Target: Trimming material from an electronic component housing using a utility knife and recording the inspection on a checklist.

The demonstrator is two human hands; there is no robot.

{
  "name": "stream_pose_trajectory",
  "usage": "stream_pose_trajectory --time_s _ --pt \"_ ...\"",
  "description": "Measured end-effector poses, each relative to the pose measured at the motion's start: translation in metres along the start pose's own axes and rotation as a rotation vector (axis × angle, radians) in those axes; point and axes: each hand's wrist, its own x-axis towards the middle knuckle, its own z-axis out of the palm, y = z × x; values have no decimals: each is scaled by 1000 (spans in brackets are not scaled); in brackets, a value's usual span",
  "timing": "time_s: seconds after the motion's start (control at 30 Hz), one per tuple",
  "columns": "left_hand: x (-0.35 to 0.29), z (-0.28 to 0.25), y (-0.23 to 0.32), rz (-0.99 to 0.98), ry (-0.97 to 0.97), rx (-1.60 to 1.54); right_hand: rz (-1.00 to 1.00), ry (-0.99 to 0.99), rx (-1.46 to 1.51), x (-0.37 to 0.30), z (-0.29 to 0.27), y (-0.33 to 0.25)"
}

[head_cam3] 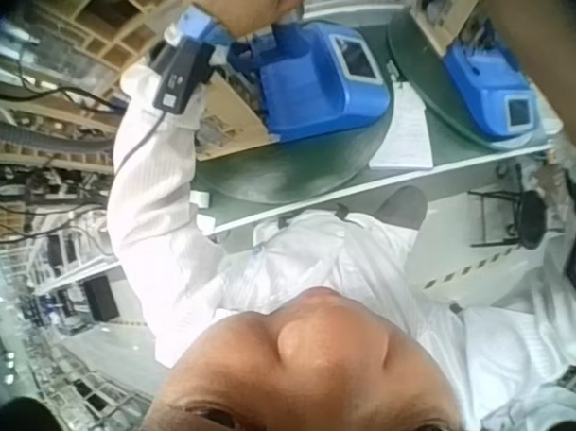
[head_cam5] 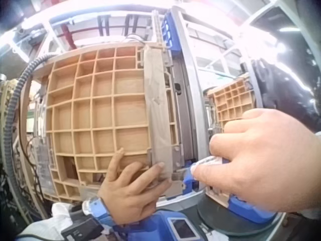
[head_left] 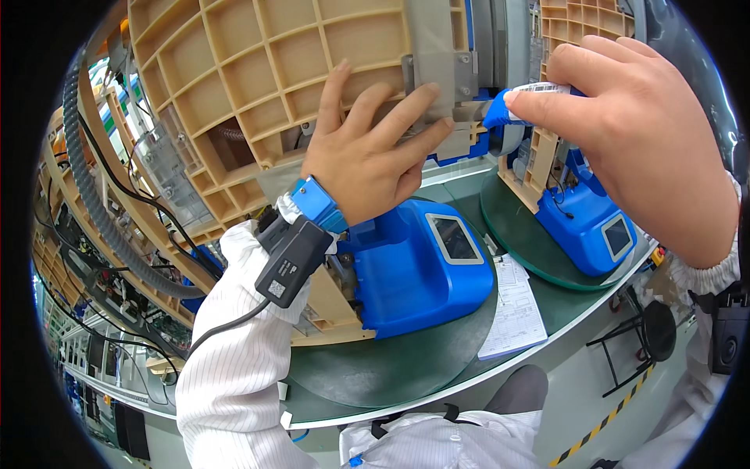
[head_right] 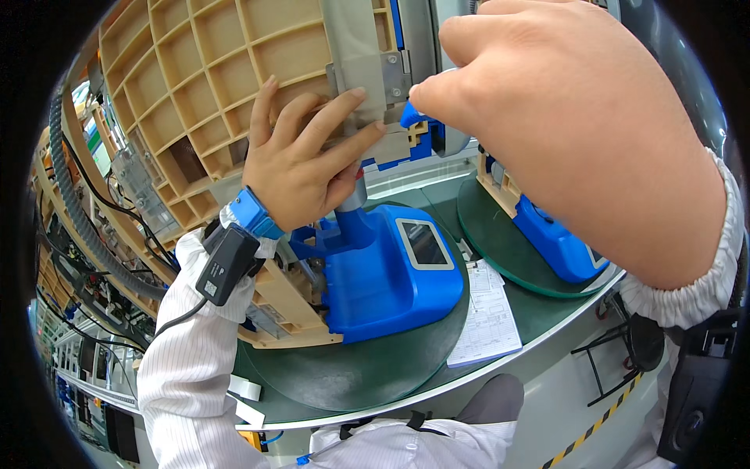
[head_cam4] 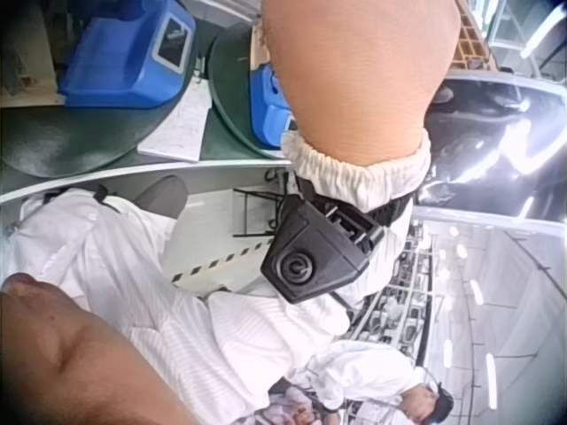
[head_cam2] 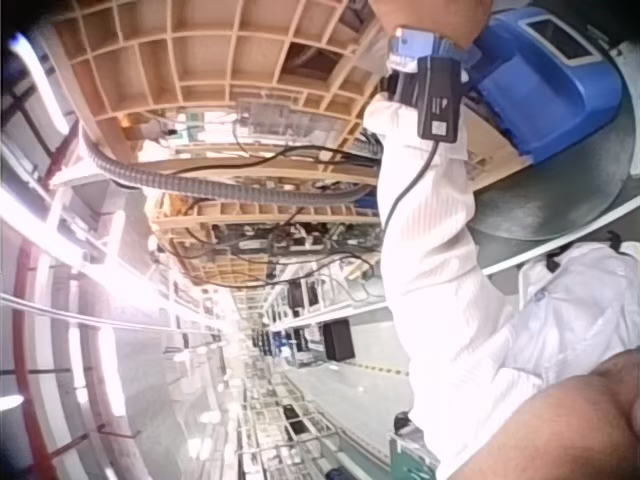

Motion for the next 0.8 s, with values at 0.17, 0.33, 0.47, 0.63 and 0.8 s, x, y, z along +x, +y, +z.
stream_pose_trajectory --time_s 0.17,0.33,0.47,0.63,0.8 --pt "-2 0 -1 1 -20 24 23 45 32 -3 10 1" --pt "-1 -1 -2 2 -15 17 7 -26 38 -4 4 4" --pt "-3 1 -2 -1 -7 15 42 51 70 -10 21 6" --pt "-1 -2 -1 -3 -1 16 61 -14 52 -4 12 2" --pt "-1 -3 -1 -2 -19 17 92 1 30 -2 16 -3"
